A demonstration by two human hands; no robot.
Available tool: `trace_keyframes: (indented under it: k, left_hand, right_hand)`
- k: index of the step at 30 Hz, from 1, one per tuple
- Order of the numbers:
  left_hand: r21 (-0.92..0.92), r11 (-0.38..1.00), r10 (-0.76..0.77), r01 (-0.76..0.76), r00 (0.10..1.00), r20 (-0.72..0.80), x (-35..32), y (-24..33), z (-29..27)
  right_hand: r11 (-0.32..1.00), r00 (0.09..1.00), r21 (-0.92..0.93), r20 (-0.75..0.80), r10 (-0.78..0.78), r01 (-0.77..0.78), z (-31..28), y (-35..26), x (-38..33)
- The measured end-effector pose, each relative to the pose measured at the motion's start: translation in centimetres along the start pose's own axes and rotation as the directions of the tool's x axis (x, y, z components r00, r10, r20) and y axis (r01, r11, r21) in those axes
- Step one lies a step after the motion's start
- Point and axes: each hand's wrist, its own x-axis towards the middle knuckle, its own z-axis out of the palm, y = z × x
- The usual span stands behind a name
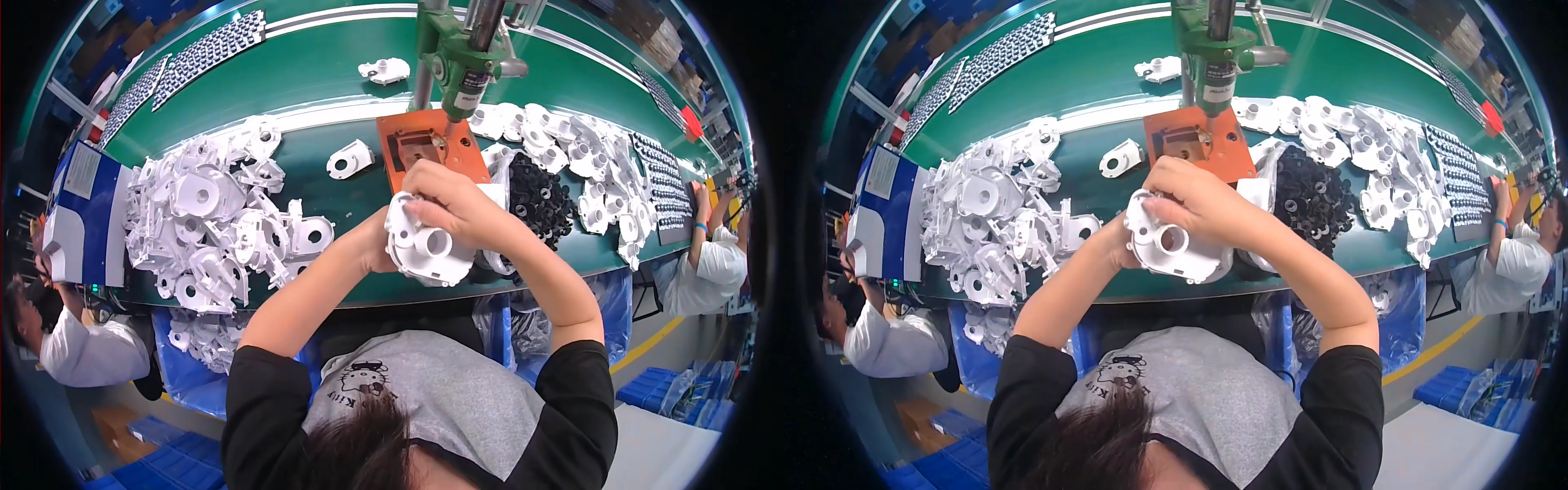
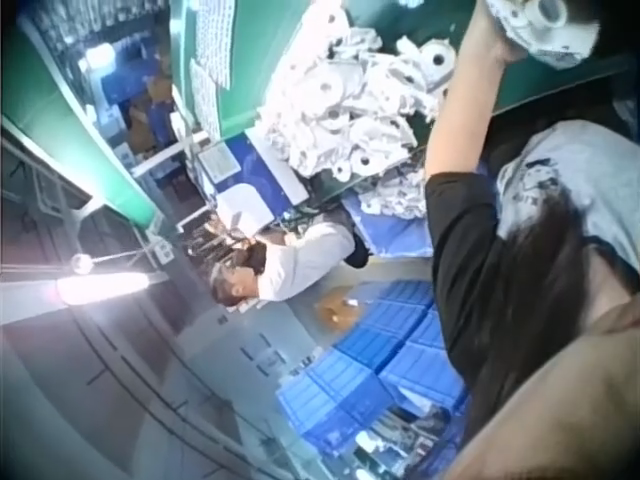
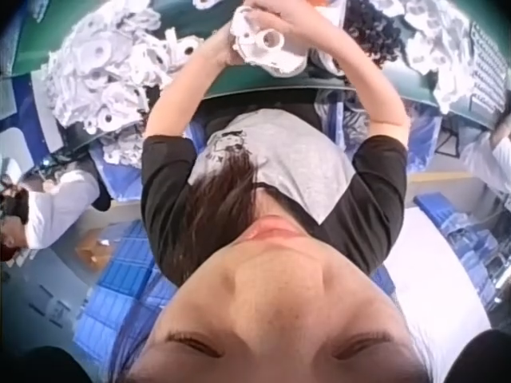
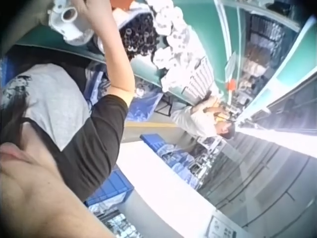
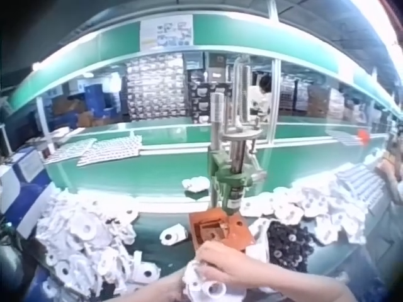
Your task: The recorder uses a manual hand press to join plastic parts together at a factory assembly line.
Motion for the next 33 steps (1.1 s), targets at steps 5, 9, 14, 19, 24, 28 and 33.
trace_keyframes:
  k: [5, 9, 14, 19, 24, 28, 33]
  left_hand:
    - [-0.187, 0.979, 0.103, -0.085, 0.991, 0.085, 0.6, -1.9, -1.2]
    - [0.101, 0.837, 0.542, -0.538, 0.841, -0.008, -0.4, -3.6, -1.4]
    - [0.507, 0.541, 0.779, -0.671, 0.627, -0.002, 0.0, -5.8, 0.3]
    - [0.826, 0.303, 0.835, -0.476, 0.550, 0.010, -0.3, -0.3, -1.1]
    - [0.949, 0.156, 0.828, -0.273, 0.561, 0.025, 3.8, 5.4, -5.0]
    - [0.992, -0.038, 0.843, -0.124, 0.528, 0.098, 7.6, 7.3, -7.0]
    - [0.934, -0.011, 0.765, -0.357, 0.598, 0.237, 8.1, 8.4, -7.1]
  right_hand:
    - [0.923, 0.906, 0.239, -0.229, 0.356, -0.302, 0.2, -0.1, -1.6]
    - [0.941, 0.642, 0.278, -0.690, 0.335, -0.193, 0.7, 2.1, -3.2]
    - [0.930, 0.620, 0.274, -0.694, 0.366, -0.243, 3.3, 0.5, -5.1]
    - [0.873, 0.578, 0.153, -0.694, 0.429, -0.464, -0.3, 0.6, -11.0]
    - [0.398, 0.351, -0.142, -0.780, 0.519, -0.906, -3.0, 3.3, -21.8]
    - [0.529, 0.327, 0.019, -0.768, 0.551, -0.848, -1.4, 5.7, -25.4]
    - [0.589, 0.242, 0.263, -0.729, 0.640, -0.764, -2.1, 6.4, -26.2]
